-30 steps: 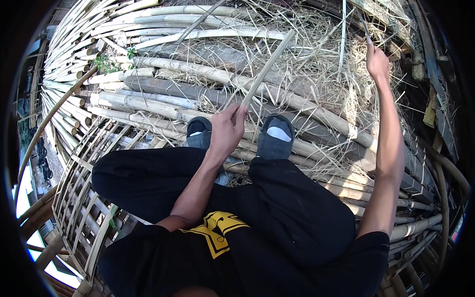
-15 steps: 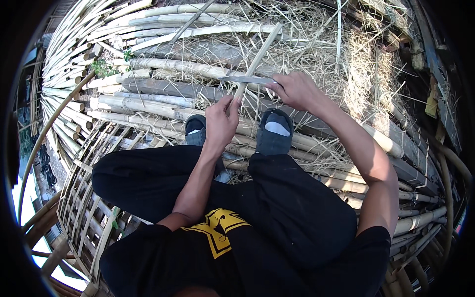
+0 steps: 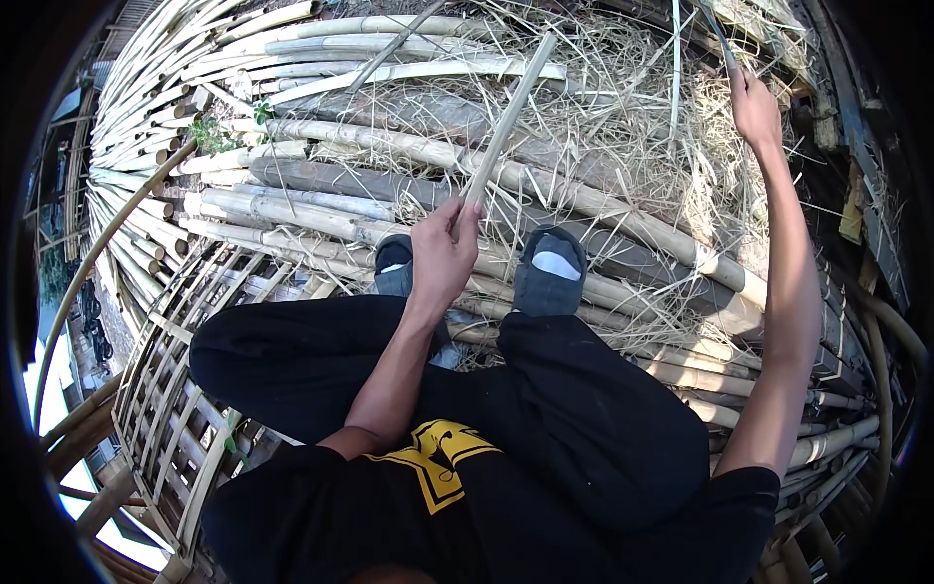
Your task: The person whittles a thin strip of bamboo using a knife while sitting over a pile of bamboo poles.
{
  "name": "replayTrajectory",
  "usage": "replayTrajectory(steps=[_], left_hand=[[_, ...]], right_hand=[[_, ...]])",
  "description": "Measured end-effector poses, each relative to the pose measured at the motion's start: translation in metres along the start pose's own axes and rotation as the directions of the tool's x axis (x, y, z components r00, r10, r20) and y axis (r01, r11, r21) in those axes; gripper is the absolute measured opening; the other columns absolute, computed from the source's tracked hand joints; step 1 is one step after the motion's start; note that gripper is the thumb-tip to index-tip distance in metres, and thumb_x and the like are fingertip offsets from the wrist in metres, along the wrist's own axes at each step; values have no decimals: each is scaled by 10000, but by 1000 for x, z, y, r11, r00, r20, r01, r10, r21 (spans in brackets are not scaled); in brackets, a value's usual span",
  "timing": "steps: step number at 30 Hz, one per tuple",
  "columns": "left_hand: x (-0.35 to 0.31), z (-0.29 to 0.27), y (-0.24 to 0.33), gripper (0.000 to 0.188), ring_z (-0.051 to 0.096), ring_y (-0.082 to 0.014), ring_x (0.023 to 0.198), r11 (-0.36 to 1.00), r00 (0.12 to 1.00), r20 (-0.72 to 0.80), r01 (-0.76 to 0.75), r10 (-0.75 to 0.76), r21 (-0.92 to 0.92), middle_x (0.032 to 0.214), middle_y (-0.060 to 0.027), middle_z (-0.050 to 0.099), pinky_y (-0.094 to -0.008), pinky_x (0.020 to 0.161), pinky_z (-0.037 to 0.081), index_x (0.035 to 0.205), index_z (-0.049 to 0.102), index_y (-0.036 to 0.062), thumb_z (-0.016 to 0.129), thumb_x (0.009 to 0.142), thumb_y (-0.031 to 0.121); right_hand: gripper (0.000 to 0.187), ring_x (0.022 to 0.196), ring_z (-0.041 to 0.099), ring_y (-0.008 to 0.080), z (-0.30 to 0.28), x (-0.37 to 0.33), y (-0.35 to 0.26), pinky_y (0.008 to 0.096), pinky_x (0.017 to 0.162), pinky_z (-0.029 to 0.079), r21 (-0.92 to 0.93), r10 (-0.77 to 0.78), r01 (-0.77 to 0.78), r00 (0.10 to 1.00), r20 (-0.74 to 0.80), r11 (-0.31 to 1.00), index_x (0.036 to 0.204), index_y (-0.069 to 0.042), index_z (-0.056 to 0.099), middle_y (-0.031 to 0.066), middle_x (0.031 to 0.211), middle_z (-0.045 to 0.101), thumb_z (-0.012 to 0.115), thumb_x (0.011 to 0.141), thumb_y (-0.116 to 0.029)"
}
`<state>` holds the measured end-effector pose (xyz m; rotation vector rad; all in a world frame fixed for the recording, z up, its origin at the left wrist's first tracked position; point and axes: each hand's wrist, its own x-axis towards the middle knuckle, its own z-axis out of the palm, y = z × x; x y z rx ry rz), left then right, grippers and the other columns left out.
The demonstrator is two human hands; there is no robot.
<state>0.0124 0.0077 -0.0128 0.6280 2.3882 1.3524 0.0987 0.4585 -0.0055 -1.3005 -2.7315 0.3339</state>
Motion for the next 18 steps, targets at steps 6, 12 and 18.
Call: replayTrajectory(steps=[6, 12, 18], left_hand=[[0, 5, -7, 178, 455, -154, 440, 998, 1000, -25, 18, -17, 52, 546, -137, 526, -323, 443, 353, 856, 623, -37, 574, 925, 119], [0, 9, -5, 183, 554, -394, 525, 996, 997, -61, -47, 52, 80, 576, -215, 526, -437, 468, 389, 772, 542, -21, 560, 918, 87], [-1, 10, -11, 200, 557, -413, 568, 982, 995, -49, -81, 91, 173, 615, -235, 539, -453, 503, 403, 764, 532, -18, 552, 921, 105]], right_hand=[[435, 599, 539, 366, 44, -111, -120, 443, 570, 404, 403, -377, 251, 886, 271, 880, 846, -6, 543, 200, 631, 545, 421, 985, -399], [401, 594, 564, 432, 56, -180, -172, 515, 582, 448, 443, -654, 496, 667, 356, 747, 866, -32, 558, 206, 595, 563, 421, 978, -393], [404, 603, 587, 416, 63, -159, -156, 501, 554, 459, 319, -698, 621, 639, 322, 716, 864, -59, 571, 201, 595, 570, 414, 973, -414]])
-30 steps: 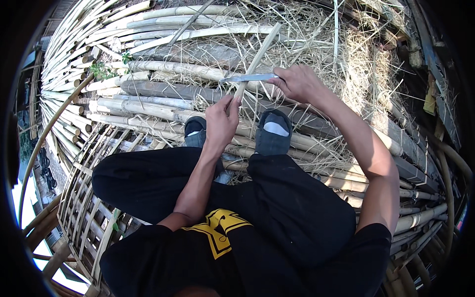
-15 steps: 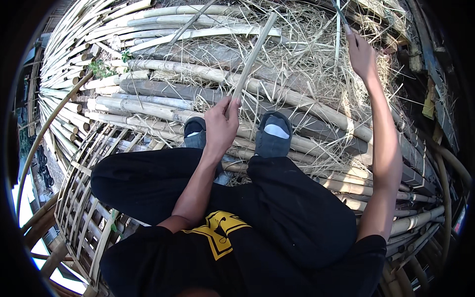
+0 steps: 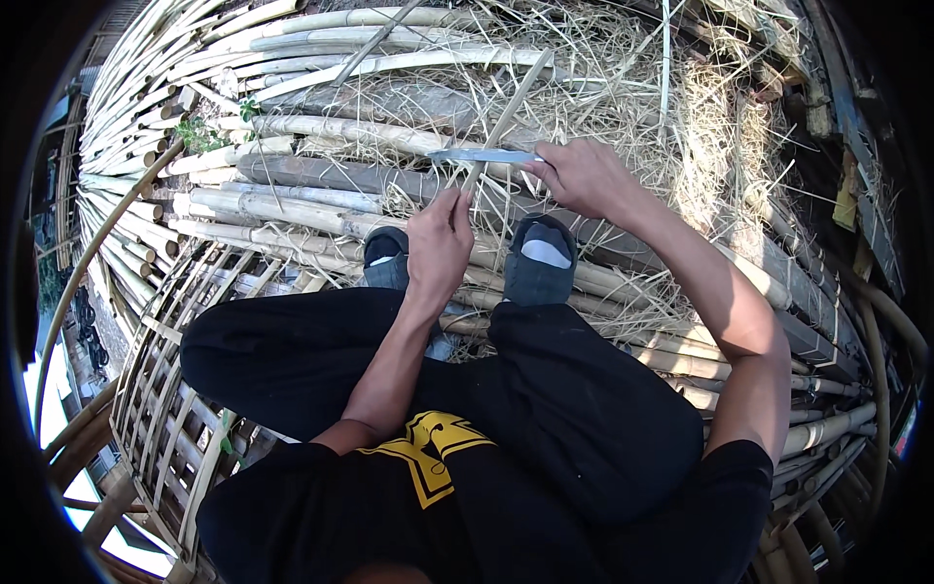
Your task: The person whittles a thin strip of bamboo using a knife while sitting over a pile of bamboo poles.
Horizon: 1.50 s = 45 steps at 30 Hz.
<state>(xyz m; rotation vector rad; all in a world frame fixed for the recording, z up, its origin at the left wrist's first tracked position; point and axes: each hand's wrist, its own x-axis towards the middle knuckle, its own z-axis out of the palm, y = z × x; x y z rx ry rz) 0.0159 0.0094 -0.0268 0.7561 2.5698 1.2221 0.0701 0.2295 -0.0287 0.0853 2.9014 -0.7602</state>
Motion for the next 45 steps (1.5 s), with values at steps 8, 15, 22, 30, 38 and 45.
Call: replayTrajectory(steps=[8, 15, 22, 30, 38, 45], left_hand=[[-8, -11, 4, 198, 543, -407, 537, 997, 997, 37, 73, -73, -1, 599, -219, 531, -449, 481, 393, 766, 520, -18, 550, 924, 99], [0, -14, 3, 160, 423, -121, 447, 991, 998, -38, 48, -53, -128, 537, -108, 496, -297, 436, 338, 836, 603, -39, 575, 925, 91], [4, -7, 7, 185, 387, -61, 484, 983, 993, 58, 110, -102, -150, 521, -52, 452, -278, 435, 306, 873, 632, -37, 568, 938, 124], [-1, -7, 3, 180, 550, -189, 430, 983, 994, 74, 92, -81, -161, 525, -145, 525, -344, 428, 370, 854, 636, -38, 554, 931, 101], [-7, -3, -7, 252, 359, -20, 475, 917, 974, 179, 197, -142, -345, 551, 54, 445, -218, 423, 275, 841, 599, -21, 526, 977, 177], [1, -6, -6, 280, 273, 1, 384, 610, 822, 475, 558, -313, -563, 520, 76, 367, -194, 348, 196, 870, 537, 25, 459, 1013, 253]], right_hand=[[507, 674, 597, 407, -60, 17, 148, 502, 651, 454, -67, 584, -610, 780, -224, 789, 911, -1, 587, 233, 738, 616, 333, 998, -432], [644, 1000, 619, 361, -130, -37, 218, 416, 880, 435, 221, 639, -697, 422, -643, 682, 1042, -22, 641, 196, 932, 678, 333, 937, -578], [477, 485, 432, 295, -26, -8, 29, 413, 514, 369, 235, 221, -201, 973, -61, 951, 777, -10, 542, 150, 541, 481, 434, 985, -425], [440, 487, 484, 350, -6, 11, 22, 431, 500, 399, -10, -44, 43, 996, -76, 999, 781, -27, 540, 163, 535, 481, 401, 992, -387], [522, 655, 629, 244, -126, -26, 177, 436, 627, 467, 23, 481, -571, 668, -567, 820, 937, -8, 632, 186, 698, 625, 359, 992, -449], [439, 546, 377, 224, -39, -7, 25, 380, 547, 335, 259, 330, -310, 943, -39, 915, 860, 9, 503, 121, 601, 438, 420, 999, -399]])
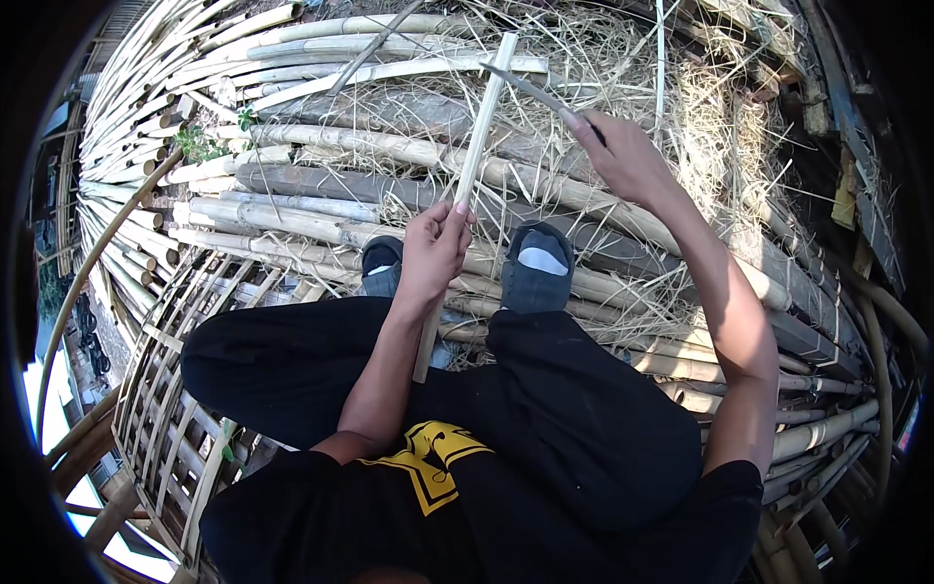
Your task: The person whittles a thin strip of bamboo using a knife while sitting over a pile of bamboo poles.
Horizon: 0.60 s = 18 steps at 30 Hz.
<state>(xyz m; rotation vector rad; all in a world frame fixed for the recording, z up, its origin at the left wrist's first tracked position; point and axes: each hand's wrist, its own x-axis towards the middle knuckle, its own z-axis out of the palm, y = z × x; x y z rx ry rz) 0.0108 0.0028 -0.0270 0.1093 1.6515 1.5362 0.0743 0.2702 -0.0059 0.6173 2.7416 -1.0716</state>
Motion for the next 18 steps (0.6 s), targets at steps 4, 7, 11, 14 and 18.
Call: replayTrajectory(steps=[4, 7, 11, 14, 18], left_hand=[[-4, 2, 6, 280, 257, -2, 375, 998, 998, 49, 40, -38, -44, 516, 76, 358, -194, 345, 187, 864, 524, 32, 456, 1013, 259], [-1, -2, 0, 277, 259, -2, 371, 998, 998, 62, 8, -5, -55, 522, 73, 361, -194, 339, 182, 856, 519, 38, 466, 1009, 263], [-1, 1, -2, 267, 270, -2, 369, 1000, 999, 43, -1, 0, 4, 522, 75, 362, -192, 333, 185, 858, 515, 45, 481, 1003, 268], [-2, 0, 5, 263, 274, -4, 364, 998, 999, 39, 20, -18, -51, 510, 71, 364, -191, 332, 198, 854, 512, 50, 493, 998, 269], [-18, 2, 13, 276, 271, -10, 361, 995, 991, 114, 80, -73, -52, 511, 59, 376, -192, 333, 202, 856, 515, 48, 481, 1003, 279]], right_hand=[[439, 568, 550, 381, 40, -11, -29, 473, 583, 437, -113, -252, 264, 961, 112, 958, 824, -22, 536, 185, 598, 551, 409, 986, -409], [387, 569, 565, 401, 46, -5, -16, 491, 574, 453, -126, -319, 330, 943, 98, 936, 832, -45, 552, 185, 577, 555, 438, 974, -386], [358, 580, 538, 373, 27, 8, -7, 471, 548, 424, -310, -345, 388, 920, 184, 868, 862, -54, 553, 172, 605, 535, 442, 973, -375], [444, 538, 552, 370, 15, 40, 34, 476, 543, 443, -352, -259, 222, 964, -61, 909, 829, -60, 568, 163, 570, 549, 389, 985, -434], [552, 553, 563, 235, -90, 58, 110, 428, 566, 442, -251, 235, -350, 889, -394, 903, 818, -41, 609, 105, 592, 571, 329, 994, -483]])
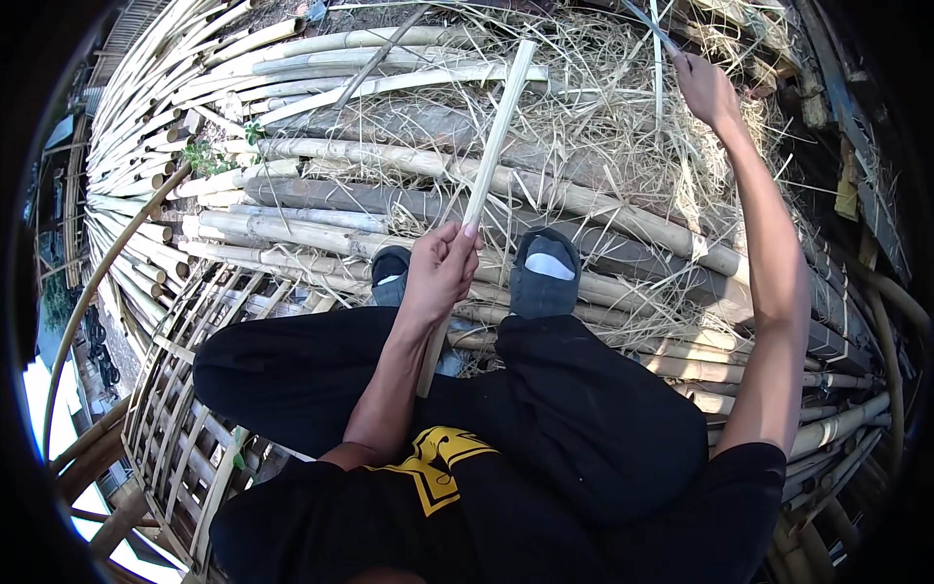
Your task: The person whittles a thin strip of bamboo using a knife while sitting over a pile of bamboo poles.
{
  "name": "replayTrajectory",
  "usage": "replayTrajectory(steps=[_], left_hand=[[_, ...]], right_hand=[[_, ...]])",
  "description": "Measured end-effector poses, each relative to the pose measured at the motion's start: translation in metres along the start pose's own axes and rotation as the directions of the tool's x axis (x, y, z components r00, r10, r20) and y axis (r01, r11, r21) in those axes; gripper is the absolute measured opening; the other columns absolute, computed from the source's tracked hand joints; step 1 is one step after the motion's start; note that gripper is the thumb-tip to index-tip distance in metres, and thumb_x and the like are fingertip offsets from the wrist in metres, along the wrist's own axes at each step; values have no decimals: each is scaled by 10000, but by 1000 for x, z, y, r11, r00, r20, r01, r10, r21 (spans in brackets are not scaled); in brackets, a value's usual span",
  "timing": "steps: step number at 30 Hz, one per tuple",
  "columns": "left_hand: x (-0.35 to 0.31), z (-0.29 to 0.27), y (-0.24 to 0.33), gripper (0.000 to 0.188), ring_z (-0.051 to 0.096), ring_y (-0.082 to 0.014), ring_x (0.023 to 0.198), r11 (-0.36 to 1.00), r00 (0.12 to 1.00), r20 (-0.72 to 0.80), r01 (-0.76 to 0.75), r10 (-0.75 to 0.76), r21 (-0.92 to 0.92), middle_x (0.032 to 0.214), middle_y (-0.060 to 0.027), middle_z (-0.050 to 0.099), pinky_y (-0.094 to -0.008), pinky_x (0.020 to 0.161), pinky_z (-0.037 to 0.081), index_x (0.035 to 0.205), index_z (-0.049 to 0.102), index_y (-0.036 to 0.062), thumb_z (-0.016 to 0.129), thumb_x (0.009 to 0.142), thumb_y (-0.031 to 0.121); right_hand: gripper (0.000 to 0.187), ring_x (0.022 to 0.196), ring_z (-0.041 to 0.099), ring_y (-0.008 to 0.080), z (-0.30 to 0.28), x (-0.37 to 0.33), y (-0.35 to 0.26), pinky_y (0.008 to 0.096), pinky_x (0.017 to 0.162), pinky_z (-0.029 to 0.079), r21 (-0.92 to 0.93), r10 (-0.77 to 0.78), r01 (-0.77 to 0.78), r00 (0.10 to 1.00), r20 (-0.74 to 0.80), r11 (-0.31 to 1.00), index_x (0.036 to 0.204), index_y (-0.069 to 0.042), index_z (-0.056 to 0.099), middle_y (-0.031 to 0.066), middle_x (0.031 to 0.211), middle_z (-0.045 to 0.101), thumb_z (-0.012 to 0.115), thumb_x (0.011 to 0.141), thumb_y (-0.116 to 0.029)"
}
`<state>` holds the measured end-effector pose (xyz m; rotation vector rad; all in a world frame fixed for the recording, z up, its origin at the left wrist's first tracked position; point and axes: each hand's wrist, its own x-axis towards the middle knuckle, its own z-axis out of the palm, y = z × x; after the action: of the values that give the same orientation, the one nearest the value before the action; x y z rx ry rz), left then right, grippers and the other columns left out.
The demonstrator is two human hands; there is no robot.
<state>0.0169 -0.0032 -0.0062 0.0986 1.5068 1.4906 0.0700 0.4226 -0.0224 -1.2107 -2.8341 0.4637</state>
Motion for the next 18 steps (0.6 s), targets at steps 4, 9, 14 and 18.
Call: replayTrajectory(steps=[4, 9, 14, 18], left_hand=[[10, -5, 2, 275, 269, -8, 372, 999, 1000, -23, -12, 11, -33, 516, 63, 376, -195, 333, 194, 861, 521, 43, 474, 1006, 273], [14, -2, 2, 269, 263, -5, 377, 999, 998, -50, -31, 33, 25, 518, 69, 373, -203, 338, 190, 861, 528, 36, 472, 1006, 255], [14, 1, -8, 280, 272, 0, 407, 971, 990, -92, -83, 106, 225, 522, 80, 369, -205, 368, 198, 827, 539, 30, 485, 999, 244], [7, -1, -8, 288, 274, -1, 411, 956, 988, -98, -86, 118, 281, 520, 81, 368, -204, 371, 202, 807, 536, 36, 488, 998, 246]], right_hand=[[572, 560, 513, 206, -11, -23, -2, 400, 564, 405, 175, -26, 50, 990, -141, 983, 843, -8, 610, 131, 619, 569, 365, 983, -506], [562, 478, 433, 246, 25, -108, -95, 412, 516, 367, 295, -381, 296, 877, 291, 908, 752, -24, 547, 106, 533, 472, 369, 988, -502], [466, 587, 557, 382, 41, -133, -127, 470, 613, 461, 287, -603, 531, 726, 331, 797, 812, -40, 606, 201, 609, 568, 419, 978, -434], [522, 566, 569, 328, 41, -74, -93, 470, 594, 461, 134, -348, 323, 901, 260, 937, 798, -27, 610, 144, 582, 561, 366, 991, -447]])
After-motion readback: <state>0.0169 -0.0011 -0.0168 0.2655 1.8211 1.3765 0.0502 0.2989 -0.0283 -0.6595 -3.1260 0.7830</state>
